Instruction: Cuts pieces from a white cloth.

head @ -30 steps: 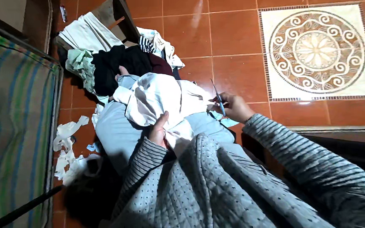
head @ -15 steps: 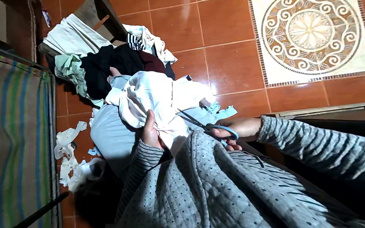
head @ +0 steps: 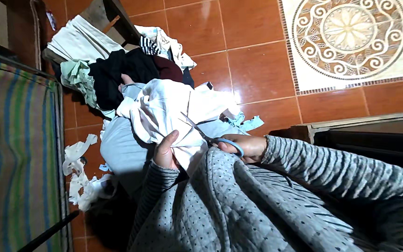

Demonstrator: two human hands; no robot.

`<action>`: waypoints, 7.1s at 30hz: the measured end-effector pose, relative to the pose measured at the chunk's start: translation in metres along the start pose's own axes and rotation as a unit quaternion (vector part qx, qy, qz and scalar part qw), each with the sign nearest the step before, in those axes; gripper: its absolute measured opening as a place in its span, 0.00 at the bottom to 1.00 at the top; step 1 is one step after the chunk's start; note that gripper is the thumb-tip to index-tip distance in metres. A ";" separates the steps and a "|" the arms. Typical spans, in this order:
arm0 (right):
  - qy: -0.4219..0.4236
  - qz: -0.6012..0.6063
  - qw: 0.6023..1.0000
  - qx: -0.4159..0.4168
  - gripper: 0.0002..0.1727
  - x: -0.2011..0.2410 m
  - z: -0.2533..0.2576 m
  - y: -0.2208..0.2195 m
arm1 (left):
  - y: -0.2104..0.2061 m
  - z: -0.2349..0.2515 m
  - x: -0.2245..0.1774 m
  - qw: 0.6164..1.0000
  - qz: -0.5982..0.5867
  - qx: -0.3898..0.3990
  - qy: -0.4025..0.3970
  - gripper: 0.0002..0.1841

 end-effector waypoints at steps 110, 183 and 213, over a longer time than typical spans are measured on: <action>-0.015 -0.140 0.862 -0.487 0.24 0.041 -0.007 0.217 | 0.027 0.056 -0.044 0.983 0.101 -0.130 -0.078 0.30; 0.319 0.206 0.843 -0.382 0.11 0.124 0.044 0.211 | 0.086 0.018 -0.113 0.892 0.242 -0.371 -0.086 0.22; 0.153 0.182 0.822 -0.517 0.07 -0.053 -0.072 0.212 | 0.058 -0.008 0.001 0.975 0.014 -0.221 -0.013 0.25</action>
Point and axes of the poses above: each hand's wrist, its own z-axis towards the middle knuckle, its own y-axis out of the back of the hand, x = y × z, the point moved 9 cm from there along z, towards the middle knuckle, and after that the axes turned 8 degrees about y, right-handed, at the moved point
